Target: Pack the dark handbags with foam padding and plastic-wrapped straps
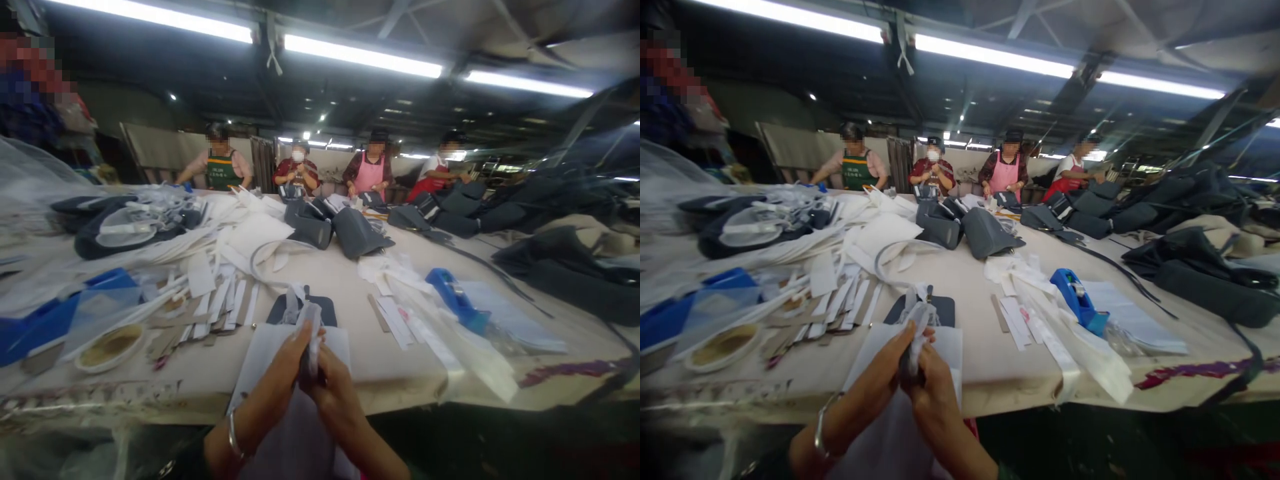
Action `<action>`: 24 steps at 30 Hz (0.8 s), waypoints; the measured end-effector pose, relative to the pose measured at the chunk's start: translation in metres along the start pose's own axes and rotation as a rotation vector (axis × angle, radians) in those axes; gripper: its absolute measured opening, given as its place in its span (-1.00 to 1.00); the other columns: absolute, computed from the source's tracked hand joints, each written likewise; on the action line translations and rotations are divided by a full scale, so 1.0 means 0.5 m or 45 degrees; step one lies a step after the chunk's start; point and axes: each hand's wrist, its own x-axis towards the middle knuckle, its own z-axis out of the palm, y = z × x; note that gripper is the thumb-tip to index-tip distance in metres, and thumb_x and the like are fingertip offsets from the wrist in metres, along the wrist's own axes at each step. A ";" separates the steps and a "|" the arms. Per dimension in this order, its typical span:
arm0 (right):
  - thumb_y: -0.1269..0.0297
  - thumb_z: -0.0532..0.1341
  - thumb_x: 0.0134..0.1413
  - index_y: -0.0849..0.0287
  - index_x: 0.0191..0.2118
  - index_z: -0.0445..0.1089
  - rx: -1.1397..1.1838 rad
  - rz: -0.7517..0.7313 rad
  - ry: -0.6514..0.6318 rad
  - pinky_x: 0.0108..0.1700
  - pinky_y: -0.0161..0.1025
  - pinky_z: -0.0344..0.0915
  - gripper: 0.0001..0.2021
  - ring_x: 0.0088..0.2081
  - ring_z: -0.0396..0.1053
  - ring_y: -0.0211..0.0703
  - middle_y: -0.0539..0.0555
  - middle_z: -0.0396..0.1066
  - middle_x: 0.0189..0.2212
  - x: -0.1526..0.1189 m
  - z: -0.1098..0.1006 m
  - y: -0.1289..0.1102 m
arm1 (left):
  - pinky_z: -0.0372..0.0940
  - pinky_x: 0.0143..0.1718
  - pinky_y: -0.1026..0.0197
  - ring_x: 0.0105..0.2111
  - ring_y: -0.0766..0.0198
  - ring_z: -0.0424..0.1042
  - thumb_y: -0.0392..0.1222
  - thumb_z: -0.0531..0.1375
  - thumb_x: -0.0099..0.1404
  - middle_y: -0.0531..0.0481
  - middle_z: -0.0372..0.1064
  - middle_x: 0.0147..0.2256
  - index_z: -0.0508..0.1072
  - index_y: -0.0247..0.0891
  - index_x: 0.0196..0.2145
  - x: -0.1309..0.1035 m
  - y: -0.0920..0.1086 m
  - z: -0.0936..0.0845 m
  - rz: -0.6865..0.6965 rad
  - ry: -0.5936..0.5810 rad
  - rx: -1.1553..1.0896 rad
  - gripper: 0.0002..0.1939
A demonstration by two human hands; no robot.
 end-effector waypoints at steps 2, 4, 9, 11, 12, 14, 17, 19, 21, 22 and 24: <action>0.62 0.06 -0.08 0.16 -0.21 0.43 -0.218 -0.245 -0.057 0.09 -0.13 0.24 -0.65 0.00 0.32 -0.04 0.12 0.40 -0.12 -0.003 -0.008 0.009 | 0.36 -0.22 0.18 -0.32 0.16 0.47 0.20 0.20 0.22 -0.17 0.51 -0.27 0.52 -0.37 -0.21 0.005 0.008 -0.001 -0.089 -0.104 -0.125 -0.49; 0.62 0.05 -0.07 0.14 -0.02 0.39 -0.328 -0.288 -0.080 0.19 -0.05 0.15 -0.52 0.14 0.23 0.02 0.17 0.35 0.01 -0.006 -0.012 0.013 | 0.35 -0.25 0.21 -0.34 0.19 0.46 0.16 0.21 0.23 -0.14 0.50 -0.29 0.51 -0.36 -0.22 0.005 0.012 0.000 -0.044 -0.123 -0.094 -0.54; 0.53 0.15 -0.05 0.11 0.05 0.34 -0.128 0.102 0.012 0.05 -0.05 0.33 -0.52 -0.02 0.36 0.04 0.10 0.44 -0.12 -0.007 -0.002 0.001 | 0.25 0.01 0.15 -0.11 0.06 0.45 0.09 0.26 0.19 -0.11 0.52 -0.21 0.53 -0.31 -0.21 -0.007 0.000 0.021 0.269 0.129 0.231 -0.61; 0.53 0.12 -0.02 0.11 0.03 0.35 -0.107 0.108 0.041 0.06 -0.06 0.31 -0.55 -0.01 0.36 0.02 0.09 0.44 -0.12 -0.005 -0.001 0.003 | 0.28 0.00 0.12 -0.12 0.05 0.45 0.13 0.24 0.19 -0.14 0.52 -0.22 0.52 -0.32 -0.20 -0.003 -0.003 0.026 0.177 0.144 0.086 -0.57; 0.54 0.11 -0.01 0.11 0.02 0.35 -0.135 0.045 0.046 0.09 -0.06 0.28 -0.56 0.02 0.34 0.01 0.10 0.42 -0.10 -0.005 -0.002 0.008 | 0.31 -0.06 0.12 -0.17 0.06 0.47 0.16 0.23 0.20 -0.15 0.52 -0.25 0.51 -0.33 -0.21 0.002 -0.003 0.026 0.075 0.124 -0.028 -0.54; 0.57 0.06 0.01 0.12 -0.01 0.37 -0.227 -0.151 -0.001 0.12 -0.10 0.24 -0.57 0.05 0.31 -0.02 0.13 0.40 -0.04 -0.006 -0.008 0.022 | 0.36 -0.21 0.15 -0.31 0.14 0.47 0.19 0.23 0.18 -0.14 0.50 -0.34 0.50 -0.36 -0.26 0.016 -0.004 0.021 -0.105 0.033 -0.212 -0.52; 0.60 0.04 -0.05 0.11 -0.01 0.39 -0.314 -0.257 -0.074 0.14 -0.12 0.20 -0.52 0.10 0.27 -0.04 0.15 0.35 0.03 -0.006 -0.018 0.036 | 0.34 -0.31 0.22 -0.41 0.22 0.44 0.15 0.27 0.15 -0.10 0.47 -0.39 0.48 -0.37 -0.32 0.032 -0.011 0.011 -0.130 -0.055 -0.243 -0.55; 0.57 0.11 -0.12 0.13 -0.04 0.41 -0.227 -0.024 -0.057 0.08 -0.10 0.26 -0.54 0.03 0.32 0.00 0.13 0.40 -0.03 -0.005 -0.021 0.034 | 0.34 -0.23 0.21 -0.33 0.17 0.46 0.12 0.27 0.16 -0.09 0.48 -0.35 0.49 -0.35 -0.30 0.031 -0.020 0.010 -0.023 0.004 -0.108 -0.59; 0.52 0.19 -0.19 0.20 -0.14 0.44 -0.030 0.301 -0.049 -0.09 -0.13 0.34 -0.61 -0.17 0.39 -0.01 0.09 0.46 -0.21 -0.001 -0.020 0.028 | 0.31 -0.12 0.17 -0.22 0.10 0.46 0.09 0.26 0.18 -0.09 0.50 -0.30 0.51 -0.32 -0.27 0.023 -0.029 0.014 0.078 0.067 0.070 -0.63; 0.50 0.21 -0.21 0.22 -0.20 0.44 0.075 0.421 -0.044 -0.18 -0.16 0.35 -0.67 -0.27 0.39 -0.05 0.06 0.46 -0.31 0.001 -0.019 0.025 | 0.30 -0.09 0.16 -0.18 0.08 0.46 0.08 0.26 0.18 -0.09 0.51 -0.28 0.52 -0.30 -0.27 0.020 -0.034 0.017 0.112 0.086 0.143 -0.64; 0.49 0.19 -0.23 0.24 -0.27 0.44 0.206 0.498 -0.018 -0.23 -0.21 0.32 -0.73 -0.35 0.35 -0.11 0.02 0.44 -0.40 0.003 -0.018 0.025 | 0.30 -0.09 0.15 -0.18 0.07 0.46 0.09 0.24 0.19 -0.10 0.51 -0.28 0.52 -0.31 -0.26 0.018 -0.041 0.020 0.119 0.087 0.182 -0.63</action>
